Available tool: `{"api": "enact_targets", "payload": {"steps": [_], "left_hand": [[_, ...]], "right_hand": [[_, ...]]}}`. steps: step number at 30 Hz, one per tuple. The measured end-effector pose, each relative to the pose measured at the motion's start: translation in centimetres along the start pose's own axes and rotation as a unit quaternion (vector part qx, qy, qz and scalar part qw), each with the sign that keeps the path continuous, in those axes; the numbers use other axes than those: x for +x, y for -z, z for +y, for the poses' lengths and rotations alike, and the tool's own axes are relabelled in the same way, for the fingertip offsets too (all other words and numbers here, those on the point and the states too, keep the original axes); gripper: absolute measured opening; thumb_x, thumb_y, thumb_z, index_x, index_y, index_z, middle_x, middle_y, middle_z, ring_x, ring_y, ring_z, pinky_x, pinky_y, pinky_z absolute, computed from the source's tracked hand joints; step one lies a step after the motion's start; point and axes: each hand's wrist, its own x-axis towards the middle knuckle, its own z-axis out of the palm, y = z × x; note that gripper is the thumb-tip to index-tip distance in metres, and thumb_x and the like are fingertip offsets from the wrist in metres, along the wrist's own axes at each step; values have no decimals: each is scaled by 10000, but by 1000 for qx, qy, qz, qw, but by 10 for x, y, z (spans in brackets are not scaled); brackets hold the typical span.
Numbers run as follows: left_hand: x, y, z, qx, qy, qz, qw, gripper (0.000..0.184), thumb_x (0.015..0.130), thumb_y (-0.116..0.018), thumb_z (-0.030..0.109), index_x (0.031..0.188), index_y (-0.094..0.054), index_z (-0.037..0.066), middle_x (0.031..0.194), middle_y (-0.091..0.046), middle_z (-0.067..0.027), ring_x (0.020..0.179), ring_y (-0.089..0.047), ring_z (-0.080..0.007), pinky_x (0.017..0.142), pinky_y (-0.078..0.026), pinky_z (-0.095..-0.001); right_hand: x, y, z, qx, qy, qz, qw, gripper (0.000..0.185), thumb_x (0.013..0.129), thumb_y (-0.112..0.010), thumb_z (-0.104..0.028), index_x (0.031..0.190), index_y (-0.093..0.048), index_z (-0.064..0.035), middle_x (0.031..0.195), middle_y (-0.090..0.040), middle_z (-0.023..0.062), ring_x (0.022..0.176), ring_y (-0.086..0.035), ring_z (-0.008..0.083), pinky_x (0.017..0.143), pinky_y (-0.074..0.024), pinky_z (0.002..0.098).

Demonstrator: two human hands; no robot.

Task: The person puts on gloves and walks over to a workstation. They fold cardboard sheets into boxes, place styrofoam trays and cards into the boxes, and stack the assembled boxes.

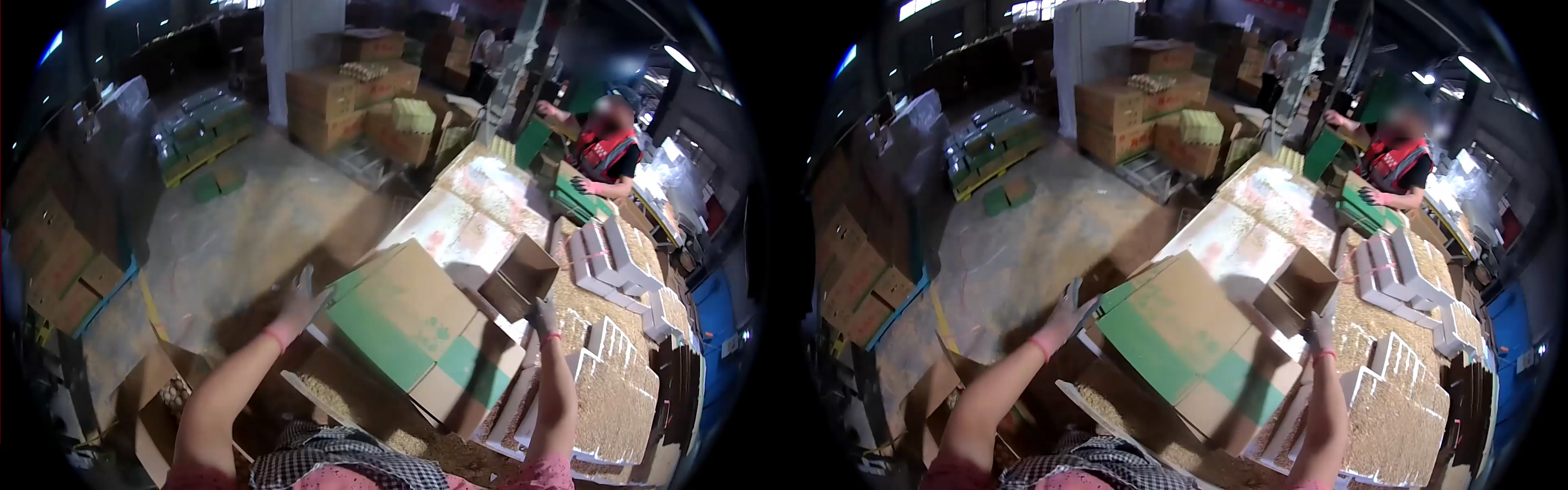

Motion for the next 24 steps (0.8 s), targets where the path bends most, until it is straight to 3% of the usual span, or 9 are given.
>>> {"api": "enact_targets", "payload": {"steps": [2, 6, 11, 13, 14, 18, 20, 21, 24], "left_hand": [[30, -5, -5, 64, 35, -42, 996, 906, 838, -579, 549, 1456, -209, 0, 1460, -279, -276, 1360, -275, -392, 1114, -257, -413], [68, -19, -45, -54, 128, -225, 964, 809, 860, -583, 524, 1453, -272, 70, 1451, -323, -242, 1354, -307, -362, 1104, -274, -417], [55, 53, -149, 5, 42, -88, 995, 681, 870, -584, 474, 1403, -368, 109, 1386, -416, -225, 1295, -382, -377, 1080, -299, -438], [28, 95, -246, 261, 158, -215, 928, 671, 881, -547, 482, 1402, -380, 94, 1427, -358, -246, 1336, -303, -427, 1074, -240, -583], [-22, 102, -355, 273, 65, -227, 933, 753, 871, -521, 512, 1443, -303, 72, 1457, -305, -256, 1358, -258, -424, 1112, -156, -568], [-97, 190, -486, 222, 334, -333, 853, 678, 891, -508, 444, 1426, -326, 68, 1415, -348, -234, 1303, -314, -388, 1050, -228, -537], [-123, 207, -509, 166, 388, -373, 826, 641, 901, -501, 410, 1417, -338, 66, 1394, -369, -223, 1275, -342, -370, 1018, -263, -521], [-133, 213, -516, 138, 405, -392, 814, 623, 906, -498, 394, 1413, -344, 65, 1384, -380, -217, 1262, -356, -361, 1003, -281, -513], [-130, 233, -522, 64, 426, -435, 791, 569, 921, -488, 343, 1400, -361, 62, 1353, -412, -200, 1221, -399, -334, 956, -335, -489]], "right_hand": [[-5, -12, -12, 23, -13, -9, 1000, 293, 665, -736, -114, 884, -564, -24, 733, -564, 157, 780, -565, 321, 628, -473, 387], [-9, -45, -40, 69, -121, -1, 990, 193, 911, -532, -231, 783, -444, -116, 564, -420, 1, 399, -386, 123, 369, -320, 273], [-11, -94, -110, 14, -109, 15, 994, 143, 952, -490, -243, 877, -497, -121, 562, -419, -15, 443, -434, 103, 402, -344, 234], [0, -98, -112, -38, -110, 24, 993, 82, 944, -493, -202, 921, -525, -129, 596, -411, -36, 450, -402, 83, 400, -317, 214], [2, -99, -114, -23, -136, 37, 990, 60, 938, -493, -175, 951, -535, -134, 615, -407, -45, 454, -386, 73, 400, -305, 204], [8, -159, -113, -146, -118, 44, 981, 217, 879, -532, -40, 1066, -498, -144, 666, -409, -59, 475, -368, 55, 409, -298, 190], [10, -209, -131, -336, -85, 28, 937, 186, 861, -560, -32, 1019, -512, -117, 668, -417, -53, 483, -391, 59, 419, -320, 204], [21, -220, -126, -125, -163, 62, 977, 101, 880, -550, -69, 973, -527, -98, 665, -410, -41, 487, -401, 47, 416, -324, 210], [45, -225, -92, -244, -123, 91, 958, 70, 944, -467, -178, 934, -529, -147, 646, -419, -55, 466, -401, 55, 383, -323, 201]]}}
